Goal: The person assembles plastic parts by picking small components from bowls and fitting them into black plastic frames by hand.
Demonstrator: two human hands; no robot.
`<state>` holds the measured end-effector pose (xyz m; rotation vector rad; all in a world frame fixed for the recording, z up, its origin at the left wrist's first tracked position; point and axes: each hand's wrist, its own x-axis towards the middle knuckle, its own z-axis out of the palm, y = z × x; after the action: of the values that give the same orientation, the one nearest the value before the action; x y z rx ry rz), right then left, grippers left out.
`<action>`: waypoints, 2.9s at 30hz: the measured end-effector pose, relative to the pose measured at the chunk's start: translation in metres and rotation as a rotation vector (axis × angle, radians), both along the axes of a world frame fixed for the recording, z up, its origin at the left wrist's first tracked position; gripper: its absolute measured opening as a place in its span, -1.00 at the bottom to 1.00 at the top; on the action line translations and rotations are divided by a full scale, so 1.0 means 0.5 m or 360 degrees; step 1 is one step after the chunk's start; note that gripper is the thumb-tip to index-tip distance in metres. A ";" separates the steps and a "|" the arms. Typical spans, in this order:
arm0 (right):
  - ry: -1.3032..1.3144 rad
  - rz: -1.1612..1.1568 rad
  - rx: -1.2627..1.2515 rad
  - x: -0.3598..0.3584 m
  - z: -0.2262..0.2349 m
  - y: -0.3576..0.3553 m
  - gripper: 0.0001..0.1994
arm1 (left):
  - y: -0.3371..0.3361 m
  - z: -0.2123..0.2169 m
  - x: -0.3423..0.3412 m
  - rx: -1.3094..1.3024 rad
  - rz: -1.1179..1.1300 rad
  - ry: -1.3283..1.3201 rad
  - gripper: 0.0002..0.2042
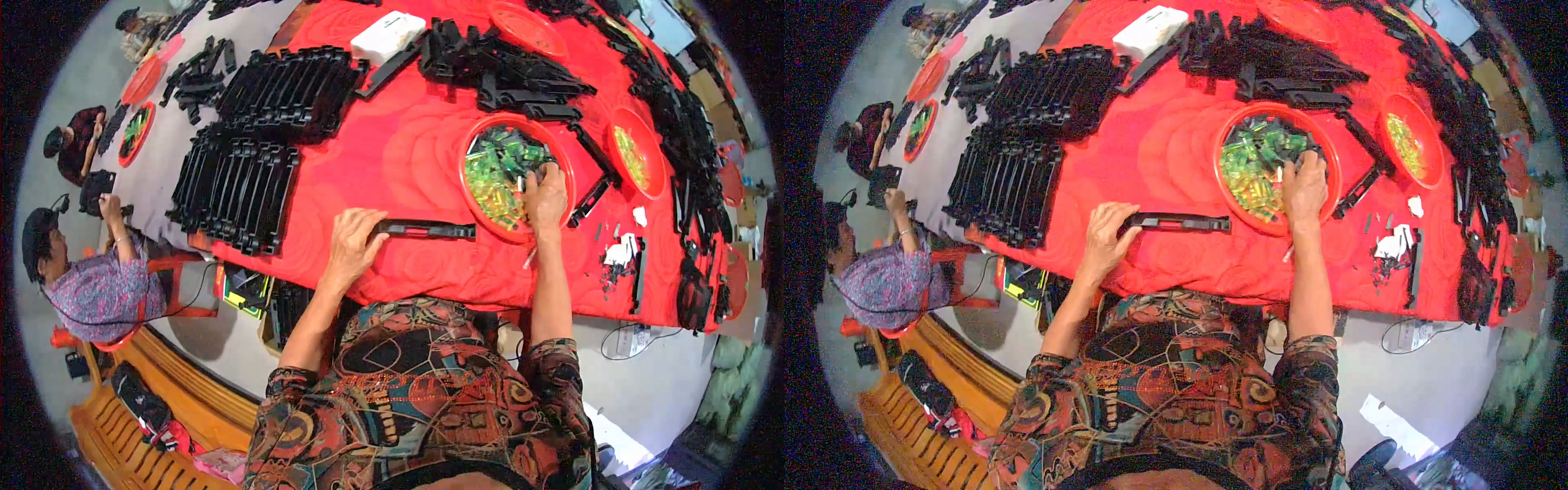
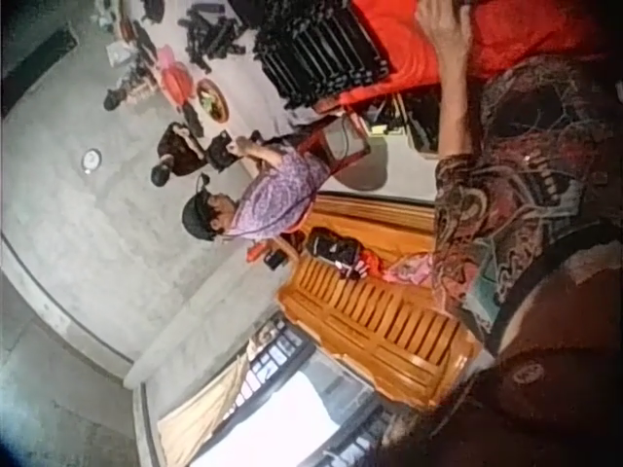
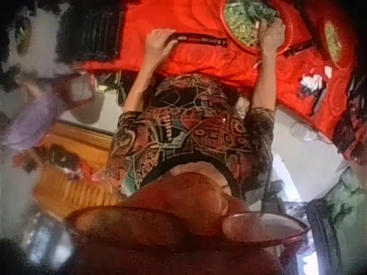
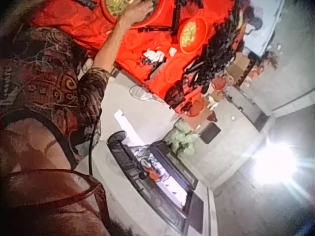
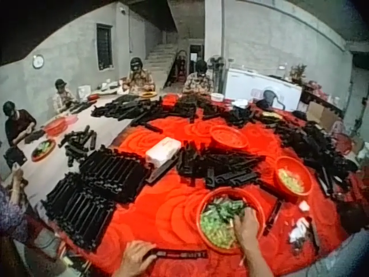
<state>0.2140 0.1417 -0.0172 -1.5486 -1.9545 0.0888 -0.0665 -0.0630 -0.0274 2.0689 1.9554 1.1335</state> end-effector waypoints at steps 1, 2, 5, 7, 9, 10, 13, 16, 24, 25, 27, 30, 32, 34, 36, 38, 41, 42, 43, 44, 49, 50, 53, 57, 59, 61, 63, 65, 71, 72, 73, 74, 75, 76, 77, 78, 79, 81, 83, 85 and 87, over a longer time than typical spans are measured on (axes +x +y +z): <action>0.0045 0.0050 0.0090 -0.003 0.003 -0.006 -0.86 | 0.000 0.003 0.002 -0.0013 0.0005 -0.0015 -0.65; 0.0089 0.0102 0.0181 -0.003 0.003 -0.009 -0.86 | 0.000 0.003 0.003 0.0002 -0.0010 -0.0019 -0.65; 0.0021 0.0248 -0.0024 -0.033 0.007 -0.035 -0.87 | -0.006 -0.002 0.002 -0.0046 0.0033 -0.0046 -0.65; -0.0158 0.0176 -0.0084 -0.049 0.000 -0.035 -0.85 | -0.007 0.001 0.006 -0.0036 0.0025 -0.0048 -0.65; -0.0185 0.0174 -0.0115 -0.048 -0.003 -0.033 -0.84 | -0.004 0.000 0.005 -0.0030 0.0030 -0.0046 -0.65; -0.0216 0.0169 -0.0153 -0.050 -0.002 -0.033 -0.83 | -0.001 -0.005 0.006 -0.0004 0.0019 -0.0049 -0.65; -0.0250 0.0193 -0.0132 -0.049 -0.007 -0.027 -0.82 | 0.001 -0.007 0.005 0.0031 0.0009 -0.0054 -0.66; -0.0264 0.0231 -0.0109 -0.047 -0.005 -0.024 -0.83 | -0.003 -0.004 0.006 0.0031 0.0011 -0.0047 -0.66; -0.0006 0.0321 -0.0067 -0.025 -0.012 -0.013 -0.90 | -0.012 -0.006 0.016 -0.0023 0.0015 -0.0052 -0.65; 0.0141 0.0335 -0.0234 -0.026 0.009 -0.018 -0.90 | -0.006 -0.001 0.019 0.0001 0.0011 -0.0113 -0.65; 0.0436 0.0342 -0.0667 -0.047 0.078 -0.052 -0.92 | -0.009 0.017 0.025 0.0051 0.0082 -0.0113 -0.66; 0.0510 0.0767 -0.0398 -0.073 0.103 -0.110 -0.92 | -0.020 0.054 0.028 0.0070 0.0169 -0.0131 -0.68; 0.0545 0.1015 -0.0435 -0.105 0.123 -0.172 -0.93 | -0.024 0.081 0.038 0.0079 0.0148 -0.0170 -0.74; 0.0556 0.1266 -0.0448 -0.130 0.137 -0.229 -0.91 | -0.037 0.104 0.067 -0.0424 0.0072 -0.1200 -0.82; 0.0614 0.1450 -0.0512 -0.149 0.139 -0.267 -0.90 | -0.042 0.103 0.076 -0.0574 -0.0166 -0.1653 -0.87; 0.0711 0.1516 -0.0438 -0.157 0.119 -0.285 -0.90 | -0.055 0.100 0.078 -0.0775 -0.0170 -0.1897 -0.90; 0.0768 0.1458 -0.0513 -0.152 0.105 -0.301 -0.87 | -0.062 0.080 0.084 -0.0651 -0.0169 -0.2050 -0.91; 0.0770 0.1459 -0.0519 -0.149 0.100 -0.304 -0.87 | -0.063 0.075 0.086 -0.0655 -0.0164 -0.2050 -0.91; 0.0861 0.1284 -0.0770 -0.145 0.096 -0.305 -0.86 | -0.062 0.071 0.087 -0.0690 -0.0166 -0.2042 -0.92; 0.0947 0.1101 -0.1016 -0.140 0.092 -0.305 -0.85 | -0.061 0.068 0.088 -0.0725 -0.0169 -0.2033 -0.93; 0.1192 0.0973 -0.1360 -0.123 0.046 -0.305 -0.89 | -0.060 0.062 0.107 -0.0694 -0.0097 -0.1871 -0.93; 0.1260 0.0898 -0.1436 -0.123 0.041 -0.308 -0.91 | -0.060 0.062 0.110 -0.0712 -0.0059 -0.1843 -0.93; 0.1418 0.0757 -0.1580 -0.126 0.042 -0.316 -0.92 | -0.061 0.057 0.118 -0.0701 -0.0033 -0.1869 -0.93; 0.1441 0.0692 -0.1583 -0.127 0.041 -0.315 -0.92 | -0.060 0.044 0.119 -0.0677 -0.0006 -0.1738 -0.92; 0.1378 0.0707 -0.1485 -0.123 0.038 -0.309 -0.92 | -0.059 0.055 0.121 -0.0570 0.0058 -0.1495 -0.91; 0.1315 0.0716 -0.1386 -0.120 0.037 -0.297 -0.92 | -0.045 0.070 0.101 -0.0213 0.0058 -0.0894 -0.91; 0.1389 0.0607 -0.1299 -0.119 0.047 -0.278 -0.91 | -0.033 0.071 0.073 0.0119 0.0063 -0.0125 -0.84; 0.1259 0.0551 -0.1358 -0.124 0.071 -0.261 -0.91 | -0.020 0.068 0.049 0.0101 0.0002 0.0012 -0.83; 0.0837 0.0589 -0.1109 -0.133 0.048 -0.242 -0.87 | 0.002 0.024 0.036 0.0012 -0.0177 0.0218 -0.75; 0.0820 0.0551 -0.1155 -0.128 0.048 -0.244 -0.86 | 0.001 0.023 0.042 -0.0036 -0.0168 0.0226 -0.75; 0.0806 0.0510 -0.1182 -0.120 0.049 -0.238 -0.85 | 0.011 0.024 0.049 -0.0069 -0.0165 0.0239 -0.75; 0.0806 0.0483 -0.1154 -0.112 0.044 -0.236 -0.85 | 0.014 0.024 0.051 -0.0044 -0.0194 0.0234 -0.75; 0.0849 0.0495 -0.1190 -0.102 0.035 -0.239 -0.84 | 0.012 0.024 0.046 -0.0078 -0.0186 0.0254 -0.76; 0.0890 0.0516 -0.1236 -0.092 0.032 -0.246 -0.83 | 0.003 0.025 0.042 -0.0121 -0.0169 0.0273 -0.77; 0.0857 0.0547 -0.1252 -0.082 0.038 -0.247 -0.81 | 0.002 0.026 0.041 -0.0115 -0.0151 0.0263 -0.79; 0.0854 0.0527 -0.1237 -0.068 0.041 -0.248 -0.81 | 0.007 0.026 0.045 -0.0102 -0.0171 0.0255 -0.79; 0.0768 0.0506 -0.1224 -0.055 0.042 -0.251 -0.80 | 0.009 0.027 0.045 -0.0127 -0.0156 0.0252 -0.80; 0.0638 0.0446 -0.1201 -0.030 0.024 -0.254 -0.78 | 0.010 0.025 0.047 -0.0149 -0.0147 0.0245 -0.81; 0.0446 0.0393 -0.1119 -0.022 0.022 -0.251 -0.78 | 0.012 0.019 0.054 -0.0163 -0.0114 0.0231 -0.82; 0.0257 0.0345 -0.1037 -0.019 0.029 -0.248 -0.78 | 0.011 0.013 0.052 -0.0129 -0.0097 0.0241 -0.80; 0.0081 0.0230 -0.0826 -0.023 0.049 -0.240 -0.78 | 0.009 0.010 0.052 -0.0096 -0.0076 0.0257 -0.77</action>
<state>0.2026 0.0215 0.0072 -1.6880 -2.1044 0.7390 -0.0404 -0.0584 -0.0222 2.2262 1.9689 0.9126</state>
